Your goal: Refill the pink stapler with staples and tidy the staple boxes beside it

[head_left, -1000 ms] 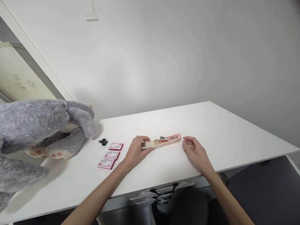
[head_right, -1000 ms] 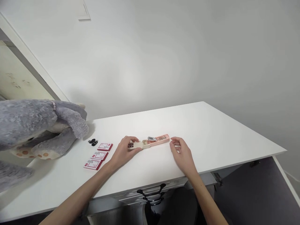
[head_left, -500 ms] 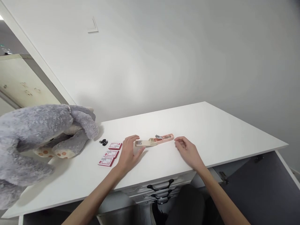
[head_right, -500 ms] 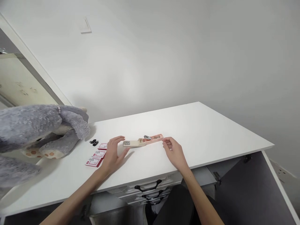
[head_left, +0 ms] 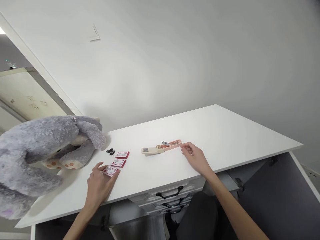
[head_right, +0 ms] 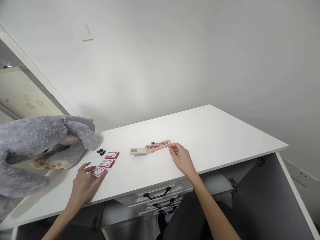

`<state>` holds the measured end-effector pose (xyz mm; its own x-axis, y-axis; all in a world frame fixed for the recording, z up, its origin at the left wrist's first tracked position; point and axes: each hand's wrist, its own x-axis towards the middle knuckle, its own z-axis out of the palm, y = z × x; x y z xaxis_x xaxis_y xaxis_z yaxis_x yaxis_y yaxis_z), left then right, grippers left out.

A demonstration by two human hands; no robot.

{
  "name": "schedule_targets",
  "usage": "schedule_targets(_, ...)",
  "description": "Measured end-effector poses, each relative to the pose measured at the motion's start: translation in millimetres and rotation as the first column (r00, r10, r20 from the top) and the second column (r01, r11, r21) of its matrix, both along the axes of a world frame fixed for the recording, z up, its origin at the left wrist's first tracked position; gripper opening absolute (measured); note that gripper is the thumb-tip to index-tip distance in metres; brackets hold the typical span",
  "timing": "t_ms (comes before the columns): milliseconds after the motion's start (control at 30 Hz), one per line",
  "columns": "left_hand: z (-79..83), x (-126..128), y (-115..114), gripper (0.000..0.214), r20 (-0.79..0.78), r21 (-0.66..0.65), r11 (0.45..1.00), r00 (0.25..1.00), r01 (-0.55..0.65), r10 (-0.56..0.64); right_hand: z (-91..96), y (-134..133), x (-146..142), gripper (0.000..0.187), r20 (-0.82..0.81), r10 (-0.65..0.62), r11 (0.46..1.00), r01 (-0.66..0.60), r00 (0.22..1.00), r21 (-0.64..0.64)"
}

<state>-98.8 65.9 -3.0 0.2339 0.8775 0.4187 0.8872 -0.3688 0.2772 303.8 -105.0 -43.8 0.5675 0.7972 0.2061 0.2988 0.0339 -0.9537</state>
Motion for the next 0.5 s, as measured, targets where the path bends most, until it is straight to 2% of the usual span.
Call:
schedule_targets(67, 4.0, -0.6, -6.3, 0.073, 0.02, 0.106, 0.992, 0.997, 0.068, -0.071, -0.4, 0.4, 0.3, 0.027, 0.006, 0.001, 1.0, -0.001, 1.0, 0.003)
schedule_targets(133, 9.3, 1.9, -14.8, 0.066, 0.028, 0.229, 0.956, 0.98, 0.185, -0.197, -0.6, 0.7, 0.6, 0.027, 0.012, 0.004, 1.0, -0.004, 1.0, 0.006)
schedule_targets(200, 13.8, 6.6, -22.9, 0.064, 0.075, 0.263, 0.927, 0.952, 0.266, -0.295, -0.7, 0.8, 0.8, 0.026, 0.012, 0.009, 1.0, -0.009, 1.0, 0.01)
schedule_targets(233, 15.3, 9.4, -25.9, 0.067, 0.137, 0.236, 0.935, 0.944, 0.264, -0.301, -0.8, 0.7, 0.8, 0.026, 0.009, 0.012, 1.0, -0.012, 1.0, 0.014)
schedule_targets(300, 17.1, 14.9, -28.3, 0.074, 0.342, 0.106, 0.975, 0.914, 0.196, -0.22, -1.0, 0.5, 0.8, 0.025, 0.004, 0.017, 1.0, -0.017, 1.0, 0.023)
schedule_targets(400, 18.3, 19.3, -23.1, 0.074, 0.639, -0.156, 0.978, 0.769, 0.135, -0.005, -1.3, 0.6, 0.8, 0.025, -0.001, 0.024, 0.999, -0.023, 1.0, 0.03)
schedule_targets(467, 19.2, 18.0, -16.5, 0.071, 0.715, -0.259, 0.958, 0.691, 0.121, 0.106, -1.3, 0.7, 0.7, 0.025, -0.006, 0.023, 0.999, -0.023, 1.0, 0.029)
schedule_targets(500, 19.6, 16.3, -13.2, 0.072, 0.712, -0.281, 0.954, 0.689, 0.109, 0.131, -1.1, 0.7, 0.7, 0.025, -0.01, 0.021, 0.999, -0.021, 1.0, 0.029)
